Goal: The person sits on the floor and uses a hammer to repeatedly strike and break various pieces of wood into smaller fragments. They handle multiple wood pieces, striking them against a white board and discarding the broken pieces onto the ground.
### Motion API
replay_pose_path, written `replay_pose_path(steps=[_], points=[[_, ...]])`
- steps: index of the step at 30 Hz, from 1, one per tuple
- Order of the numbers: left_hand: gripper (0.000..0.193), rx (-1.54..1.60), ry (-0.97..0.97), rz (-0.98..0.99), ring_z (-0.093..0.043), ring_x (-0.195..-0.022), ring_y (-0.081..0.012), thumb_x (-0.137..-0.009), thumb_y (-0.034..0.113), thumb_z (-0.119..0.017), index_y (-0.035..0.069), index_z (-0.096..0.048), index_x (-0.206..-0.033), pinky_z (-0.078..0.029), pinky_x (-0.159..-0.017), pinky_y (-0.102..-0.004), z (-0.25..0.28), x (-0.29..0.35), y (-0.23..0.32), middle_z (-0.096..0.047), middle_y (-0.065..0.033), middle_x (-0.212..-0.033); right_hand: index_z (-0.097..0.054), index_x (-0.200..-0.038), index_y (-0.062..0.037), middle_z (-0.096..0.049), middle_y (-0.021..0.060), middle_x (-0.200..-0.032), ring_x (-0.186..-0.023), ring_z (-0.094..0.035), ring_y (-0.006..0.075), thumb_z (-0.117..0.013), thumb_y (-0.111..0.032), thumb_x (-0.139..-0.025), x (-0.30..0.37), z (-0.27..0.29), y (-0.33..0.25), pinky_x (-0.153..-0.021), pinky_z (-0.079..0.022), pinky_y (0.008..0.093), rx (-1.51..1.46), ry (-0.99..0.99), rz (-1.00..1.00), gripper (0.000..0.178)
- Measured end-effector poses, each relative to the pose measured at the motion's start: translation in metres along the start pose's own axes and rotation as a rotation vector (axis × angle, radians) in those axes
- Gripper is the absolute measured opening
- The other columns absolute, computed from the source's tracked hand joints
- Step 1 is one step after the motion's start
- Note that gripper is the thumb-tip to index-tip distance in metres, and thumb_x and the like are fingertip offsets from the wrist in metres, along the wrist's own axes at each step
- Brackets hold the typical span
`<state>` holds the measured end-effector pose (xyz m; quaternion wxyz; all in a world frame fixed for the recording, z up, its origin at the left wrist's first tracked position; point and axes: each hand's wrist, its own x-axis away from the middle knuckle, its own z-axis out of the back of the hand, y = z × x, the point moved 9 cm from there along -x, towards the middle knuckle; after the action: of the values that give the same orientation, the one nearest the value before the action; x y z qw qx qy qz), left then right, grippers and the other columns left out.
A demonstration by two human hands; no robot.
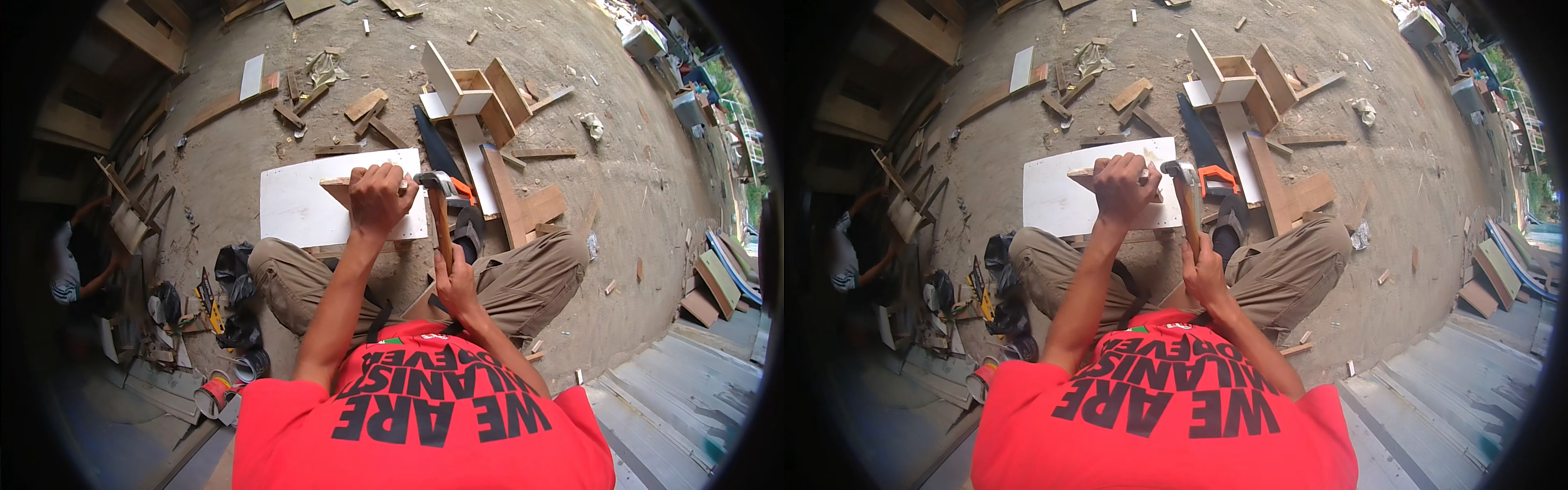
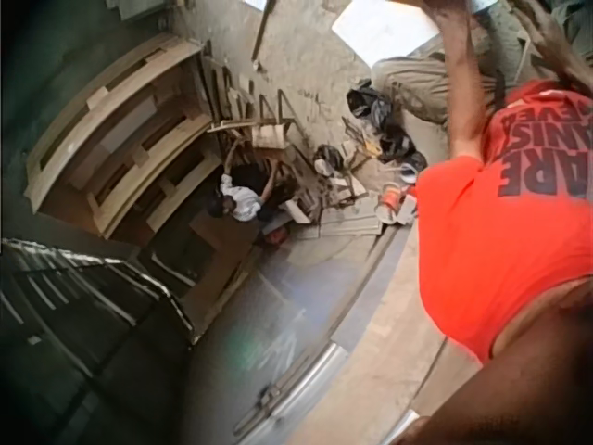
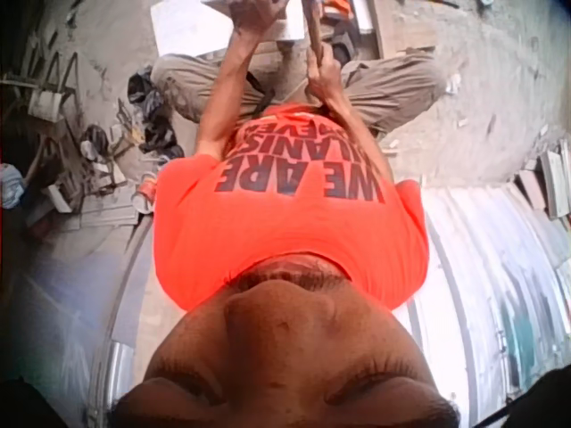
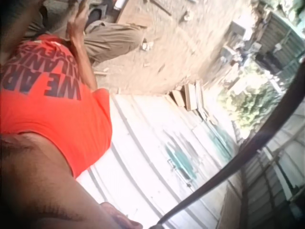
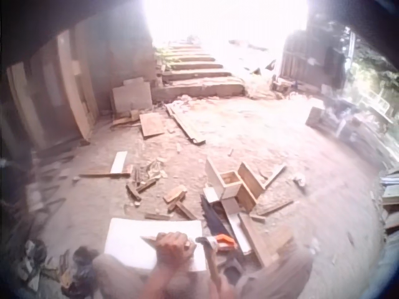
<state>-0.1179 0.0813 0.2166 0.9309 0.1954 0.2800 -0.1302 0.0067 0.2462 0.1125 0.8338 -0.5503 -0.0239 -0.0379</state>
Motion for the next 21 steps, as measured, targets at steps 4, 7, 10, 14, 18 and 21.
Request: replay_pose_path(steps=[4,7,10,14,18,21], points=[[0.024,-0.031,-0.053,-0.037,-0.063,-0.068,-0.0244,-0.085,0.026,-0.069,0.009,-0.061,-0.069,-0.043,-0.075,-0.0382,-0.009,-0.009,0.009,-0.063,-0.0064,-0.070,-0.054,-0.116,0.0013,-0.064,0.0287,-0.076,-0.077,-0.067,0.0487,-0.055,-0.024,-0.103,-0.006,-0.008,0.030,-0.064,-0.049,0.0511,0.033,-0.148,-0.134,0.028],[0.022,-0.044,-0.078,-0.022,-0.062,-0.070,-0.0228,-0.084,0.024,-0.069,0.011,-0.059,-0.070,-0.040,-0.075,-0.0382,-0.014,-0.009,0.009,-0.062,-0.0054,-0.071,-0.053,-0.113,0.0014,-0.063,0.0307,-0.077,-0.079,-0.064,0.0518,-0.054,-0.026,-0.103,-0.004,-0.009,0.045,-0.063,-0.048,0.0535,0.019,-0.118,-0.115,0.029],[0.023,-0.097,-0.073,-0.039,-0.061,-0.069,-0.0225,-0.084,0.024,-0.068,0.011,-0.058,-0.069,-0.039,-0.073,-0.0378,-0.013,-0.003,0.010,-0.061,-0.0050,-0.070,-0.052,-0.111,0.0009,-0.062,0.0321,-0.077,-0.080,-0.062,0.0543,-0.053,-0.025,-0.103,-0.002,-0.002,0.037,-0.063,-0.046,0.0560,-0.030,-0.076,-0.099,0.028],[0.023,-0.151,-0.052,-0.070,-0.059,-0.069,-0.0219,-0.085,0.025,-0.067,0.012,-0.057,-0.069,-0.038,-0.073,-0.0375,-0.014,-0.001,0.013,-0.060,-0.0044,-0.071,-0.049,-0.112,0.0006,-0.061,0.0341,-0.075,-0.078,-0.061,0.0561,-0.053,-0.025,-0.103,0.000,-0.007,0.042,-0.063,-0.045,0.0589,0.030,-0.134,-0.120,0.027],[0.023,-0.172,-0.073,-0.064,-0.059,-0.070,-0.0214,-0.085,0.024,-0.067,0.011,-0.057,-0.069,-0.036,-0.077,-0.0366,-0.017,0.006,0.012,-0.059,-0.0045,-0.072,-0.047,-0.115,0.0006,-0.060,0.0355,-0.072,-0.074,-0.060,0.0570,-0.053,-0.024,-0.102,-0.003,-0.004,0.040,-0.063,-0.044,0.0613,-0.021,-0.081,-0.023,0.028],[0.023,-0.173,-0.059,-0.064,-0.058,-0.069,-0.0214,-0.085,0.023,-0.067,0.010,-0.057,-0.069,-0.035,-0.077,-0.0364,-0.013,0.009,0.013,-0.058,-0.0047,-0.070,-0.047,-0.114,0.0004,-0.060,0.0345,-0.071,-0.073,-0.060,0.0567,-0.054,-0.025,-0.102,-0.002,-0.001,0.035,-0.063,-0.044,0.0613,-0.037,-0.043,-0.080,0.028]])
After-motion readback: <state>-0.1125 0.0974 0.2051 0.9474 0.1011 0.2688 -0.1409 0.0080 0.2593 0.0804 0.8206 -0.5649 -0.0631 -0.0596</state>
